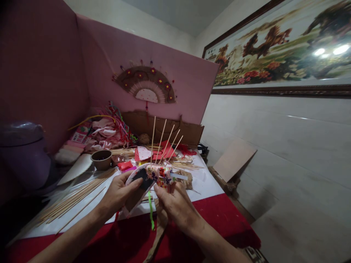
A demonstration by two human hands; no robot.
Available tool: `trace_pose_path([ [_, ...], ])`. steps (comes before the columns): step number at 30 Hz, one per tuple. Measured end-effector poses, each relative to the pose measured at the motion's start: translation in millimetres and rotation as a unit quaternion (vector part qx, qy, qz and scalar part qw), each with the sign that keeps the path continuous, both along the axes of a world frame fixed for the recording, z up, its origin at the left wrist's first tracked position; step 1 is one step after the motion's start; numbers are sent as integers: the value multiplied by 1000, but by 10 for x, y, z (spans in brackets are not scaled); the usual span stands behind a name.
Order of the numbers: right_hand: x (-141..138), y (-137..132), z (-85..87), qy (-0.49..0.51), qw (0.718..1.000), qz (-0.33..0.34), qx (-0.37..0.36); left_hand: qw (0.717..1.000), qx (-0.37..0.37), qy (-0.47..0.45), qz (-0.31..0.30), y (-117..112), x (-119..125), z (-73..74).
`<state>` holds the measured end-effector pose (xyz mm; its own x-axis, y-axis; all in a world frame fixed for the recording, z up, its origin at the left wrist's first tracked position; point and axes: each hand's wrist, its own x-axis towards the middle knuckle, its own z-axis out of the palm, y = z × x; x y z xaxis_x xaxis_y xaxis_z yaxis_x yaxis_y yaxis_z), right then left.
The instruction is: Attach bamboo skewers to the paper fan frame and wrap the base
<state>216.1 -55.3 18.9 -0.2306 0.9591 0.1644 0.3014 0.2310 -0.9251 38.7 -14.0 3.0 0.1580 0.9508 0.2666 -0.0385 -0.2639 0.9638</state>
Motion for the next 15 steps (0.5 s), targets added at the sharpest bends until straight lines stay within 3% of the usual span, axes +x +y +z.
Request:
trace_pose_path([
  [6, 1, 8, 25, -10, 1000, -24, -11, 1000, -5, -14, 0, 7, -5, -20],
  [15, 55, 16, 82, -10, 1000, -21, -2, 996, -70, -58, -18, 0, -31, 7],
])
